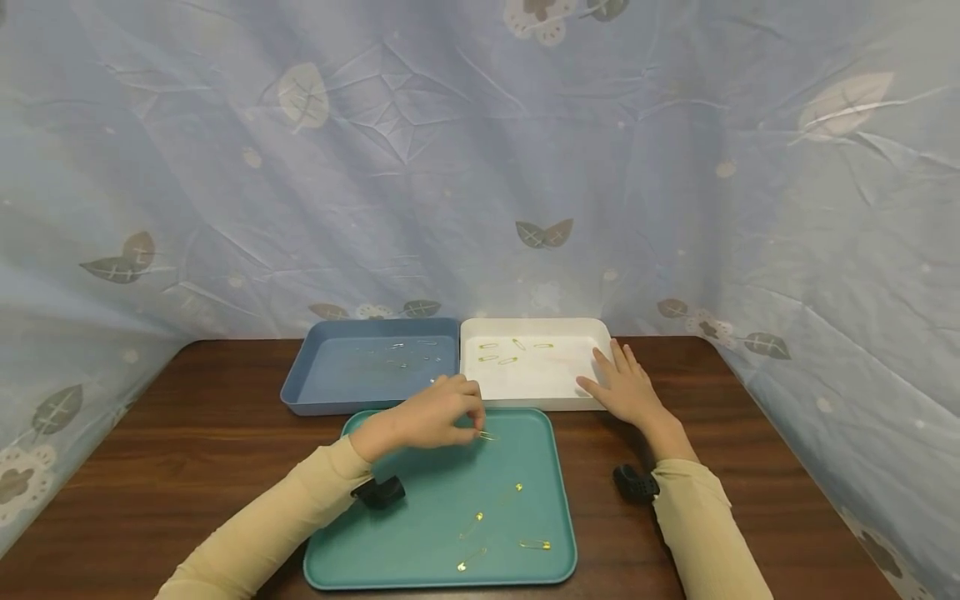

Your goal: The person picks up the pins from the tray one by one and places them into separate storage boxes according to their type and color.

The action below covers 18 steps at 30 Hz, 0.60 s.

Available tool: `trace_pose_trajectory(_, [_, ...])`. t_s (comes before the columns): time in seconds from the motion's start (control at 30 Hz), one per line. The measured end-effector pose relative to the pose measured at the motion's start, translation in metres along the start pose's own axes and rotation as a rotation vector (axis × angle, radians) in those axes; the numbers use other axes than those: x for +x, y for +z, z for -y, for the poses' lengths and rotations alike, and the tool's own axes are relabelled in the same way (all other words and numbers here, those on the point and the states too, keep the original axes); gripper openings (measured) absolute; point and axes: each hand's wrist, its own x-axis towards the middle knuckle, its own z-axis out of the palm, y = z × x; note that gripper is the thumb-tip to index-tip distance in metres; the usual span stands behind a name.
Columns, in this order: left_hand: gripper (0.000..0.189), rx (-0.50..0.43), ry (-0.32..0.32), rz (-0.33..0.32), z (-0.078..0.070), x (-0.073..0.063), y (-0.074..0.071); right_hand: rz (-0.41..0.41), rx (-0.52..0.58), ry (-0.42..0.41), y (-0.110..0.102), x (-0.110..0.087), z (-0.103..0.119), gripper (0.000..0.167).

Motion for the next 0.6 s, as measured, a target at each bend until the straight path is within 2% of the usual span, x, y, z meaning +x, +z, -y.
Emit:
trace_pose_trajectory(0.27, [0.003,0.025,0.018,-0.078,0.012,0.01,-0.013,0.0,-0.012,0.011,0.002,0.001,-0.001,0.077])
trace_pose_trajectory(0.43, [0.004,0.043,0.017,-0.128,0.019,0.02,-0.015,-0.007,-0.023,0.01,0.003,0.002,-0.002,0.077])
trace_pose_trajectory(0.6, [0.007,0.074,0.015,-0.152,0.025,0.032,-0.015,-0.01,-0.03,0.011,0.002,0.003,-0.002,0.077])
